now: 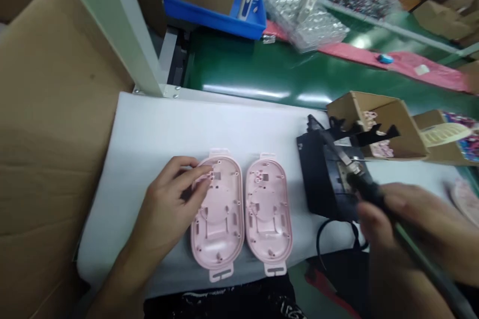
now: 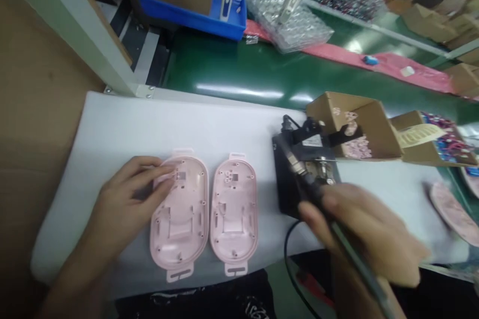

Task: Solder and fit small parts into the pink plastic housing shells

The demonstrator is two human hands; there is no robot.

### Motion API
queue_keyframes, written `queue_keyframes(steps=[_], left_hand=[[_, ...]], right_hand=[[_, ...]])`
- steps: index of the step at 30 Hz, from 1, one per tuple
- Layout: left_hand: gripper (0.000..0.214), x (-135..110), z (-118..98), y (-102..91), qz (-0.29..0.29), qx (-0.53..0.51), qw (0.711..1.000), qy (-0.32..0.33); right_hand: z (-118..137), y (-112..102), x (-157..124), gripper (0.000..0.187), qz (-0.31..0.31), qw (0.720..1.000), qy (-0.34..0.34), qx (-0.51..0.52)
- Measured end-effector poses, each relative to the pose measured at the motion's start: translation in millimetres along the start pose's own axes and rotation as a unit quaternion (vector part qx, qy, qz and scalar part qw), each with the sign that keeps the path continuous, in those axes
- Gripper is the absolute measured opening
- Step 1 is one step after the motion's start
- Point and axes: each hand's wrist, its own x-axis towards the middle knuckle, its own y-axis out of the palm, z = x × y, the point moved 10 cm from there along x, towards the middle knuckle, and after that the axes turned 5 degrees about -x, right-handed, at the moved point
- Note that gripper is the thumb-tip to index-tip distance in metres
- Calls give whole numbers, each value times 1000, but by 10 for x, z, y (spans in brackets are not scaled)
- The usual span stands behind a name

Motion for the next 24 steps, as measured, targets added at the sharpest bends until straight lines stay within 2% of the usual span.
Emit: queue_keyframes(steps=[2, 3, 5, 6, 9, 12, 14, 16, 18, 19, 20, 21, 23, 24], left_hand=[[16, -10, -40, -162, -43, 4, 999, -27], [14, -11, -63, -239, -66, 23, 997, -45], [15, 6, -132, -309, -93, 56, 991, -73], [17, 34, -198, -274, -89, 59, 992, -70], [21, 140, -467, 115, -11, 5, 1000, -20], [26, 173, -656, 582, 64, -34, 997, 17], [30, 170, -675, 776, 76, -25, 997, 24], [30, 168, -624, 869, 70, 0, 997, 18], [28, 174, -558, 901, 59, 20, 998, 9], [28, 179, -531, 907, 54, 27, 998, 6], [29, 184, -511, 912, 50, 31, 998, 4], [29, 187, -501, 914, 47, 33, 998, 2], [31, 170, -519, 898, 41, 34, 999, 8], [30, 149, -541, 870, 34, 36, 999, 12]], right_hand=[[-443, -271, -67, 9, -78, 991, -1, -108], [-611, -324, -87, 14, -90, 987, -25, -130], [-880, -323, -102, 22, -83, 984, -83, -134], [-997, -270, -97, 24, -58, 985, -103, -127], [-1253, -65, -80, 22, 41, 987, -118, -99], [-1287, 4, -136, 31, 111, 981, -126, -95], [-1203, -103, -222, 45, 104, 981, -113, -116], [-1025, -334, -346, 56, 35, 993, -59, -99], [-723, -500, -538, 60, -46, 999, 8, 17], [-519, -474, -635, 61, -64, 991, 28, 117], [-227, -306, -703, 60, -24, 977, 17, 211], [49, -105, -758, 57, 20, 965, 17, 260], [403, 295, -811, 57, 69, 958, 70, 270], [492, 445, -807, 60, 65, 955, 103, 272]])
